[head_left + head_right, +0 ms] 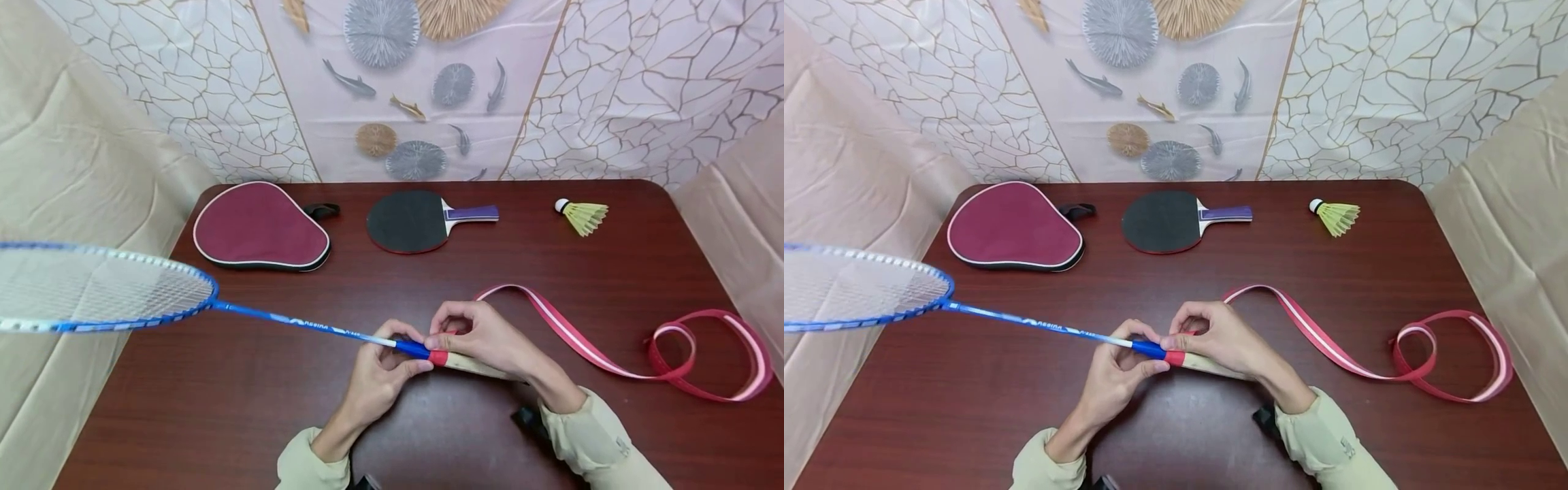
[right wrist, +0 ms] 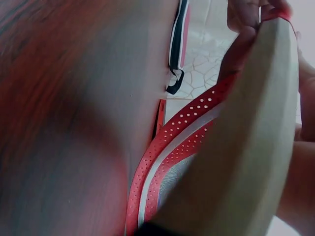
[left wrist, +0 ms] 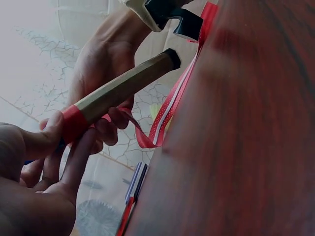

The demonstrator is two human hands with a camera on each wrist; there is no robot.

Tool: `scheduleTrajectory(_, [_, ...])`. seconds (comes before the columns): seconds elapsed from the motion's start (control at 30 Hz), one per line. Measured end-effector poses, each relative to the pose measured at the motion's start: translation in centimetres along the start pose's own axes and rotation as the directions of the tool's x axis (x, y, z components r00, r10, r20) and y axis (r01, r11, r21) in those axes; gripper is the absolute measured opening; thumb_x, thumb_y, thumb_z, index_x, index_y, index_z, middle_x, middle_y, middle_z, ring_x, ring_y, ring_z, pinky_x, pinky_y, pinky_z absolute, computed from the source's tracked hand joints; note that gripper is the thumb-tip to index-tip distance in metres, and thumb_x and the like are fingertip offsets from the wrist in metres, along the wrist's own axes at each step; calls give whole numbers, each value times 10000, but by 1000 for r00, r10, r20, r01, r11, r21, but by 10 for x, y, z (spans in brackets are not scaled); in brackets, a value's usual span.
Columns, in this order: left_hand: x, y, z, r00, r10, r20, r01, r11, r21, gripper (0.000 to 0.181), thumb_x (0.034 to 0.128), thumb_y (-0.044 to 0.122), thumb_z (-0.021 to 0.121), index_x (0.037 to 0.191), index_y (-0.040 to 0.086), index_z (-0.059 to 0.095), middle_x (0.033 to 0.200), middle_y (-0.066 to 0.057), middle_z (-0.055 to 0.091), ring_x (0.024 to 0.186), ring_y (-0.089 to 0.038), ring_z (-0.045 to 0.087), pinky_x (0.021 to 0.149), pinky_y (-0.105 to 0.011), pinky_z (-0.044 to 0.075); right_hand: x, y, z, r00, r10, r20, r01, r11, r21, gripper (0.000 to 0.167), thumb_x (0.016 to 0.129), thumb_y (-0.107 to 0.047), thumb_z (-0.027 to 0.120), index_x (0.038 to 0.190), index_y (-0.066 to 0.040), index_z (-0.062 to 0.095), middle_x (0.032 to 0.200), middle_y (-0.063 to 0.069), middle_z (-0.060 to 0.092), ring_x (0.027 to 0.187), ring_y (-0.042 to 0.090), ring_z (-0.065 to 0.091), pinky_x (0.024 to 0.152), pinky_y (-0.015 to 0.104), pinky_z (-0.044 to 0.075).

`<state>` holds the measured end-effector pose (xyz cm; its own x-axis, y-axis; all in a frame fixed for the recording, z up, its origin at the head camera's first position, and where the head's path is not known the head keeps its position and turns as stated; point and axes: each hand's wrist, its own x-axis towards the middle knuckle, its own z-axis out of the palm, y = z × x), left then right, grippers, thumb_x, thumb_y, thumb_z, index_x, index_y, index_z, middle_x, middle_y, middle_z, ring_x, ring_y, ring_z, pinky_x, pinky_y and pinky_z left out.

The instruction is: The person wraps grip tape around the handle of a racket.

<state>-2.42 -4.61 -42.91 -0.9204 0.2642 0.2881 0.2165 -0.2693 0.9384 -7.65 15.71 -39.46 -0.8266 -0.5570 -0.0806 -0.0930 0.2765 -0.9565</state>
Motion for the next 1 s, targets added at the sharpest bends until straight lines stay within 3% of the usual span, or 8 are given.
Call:
scheduleTrajectory(0.2, [0,-4,-1,1000,6,-5,-6,1000,-21,361,813,-145,708,1076,-36,487,1056,-202,652,948,-278,666,754,-301,567,0,1,-1,997,48,61,-51,998,40,209,861,-237,776,916,-88,641,777,72,661,693,198,623,620,227,474])
scheduleTrajectory(0.4, [3,-3,-1,999,31,28,-30,999,-35,372,816,-146,701,1100,-28,492,1102,-212,617,1040,-346,604,894,-348,526,-1,3,-1,992,53,110,-60,996,59,166,874,-214,763,966,-90,702,838,61,710,758,187,652,639,215,496])
scheduleTrajectory(0.5, [3,-3,0,1000,23,9,-22,999,-23,413,814,-159,695,1150,-20,499,1167,-206,548,1054,-339,575,914,-328,515,-1,4,2,997,30,77,-36,996,83,131,870,-192,765,938,-92,714,825,59,710,737,172,643,619,211,493])
scheduleTrajectory(0.67, [2,0,6,993,39,-107,-35,999,37,438,812,-195,671,1200,-45,534,1201,-200,526,1026,-309,598,886,-341,534,1,2,5,1000,3,-27,1,988,156,156,832,-137,796,905,-55,684,786,97,680,661,140,609,571,197,493])
scheduleTrajectory(0.73, [2,4,11,986,74,-150,-62,995,80,403,826,-193,658,1196,-76,552,1183,-211,555,1008,-303,620,873,-383,541,1,1,6,998,3,-70,9,985,172,180,816,-128,809,911,-48,678,763,105,665,626,132,590,543,190,481])
scheduleTrajectory(0.83, [2,13,18,978,127,-166,-104,985,140,378,843,-173,657,1200,-108,552,1172,-234,579,970,-295,643,835,-445,550,2,0,7,994,-3,-111,24,982,186,202,813,-120,811,937,-45,671,762,113,649,612,135,572,516,190,452])
scheduleTrajectory(1.0, [5,23,21,963,200,-179,-154,958,243,350,811,-118,731,1131,-94,593,1079,-207,628,913,-273,656,782,-443,563,2,1,10,995,-14,-100,35,976,215,229,803,-101,817,958,-47,656,775,135,631,615,151,565,507,197,433])
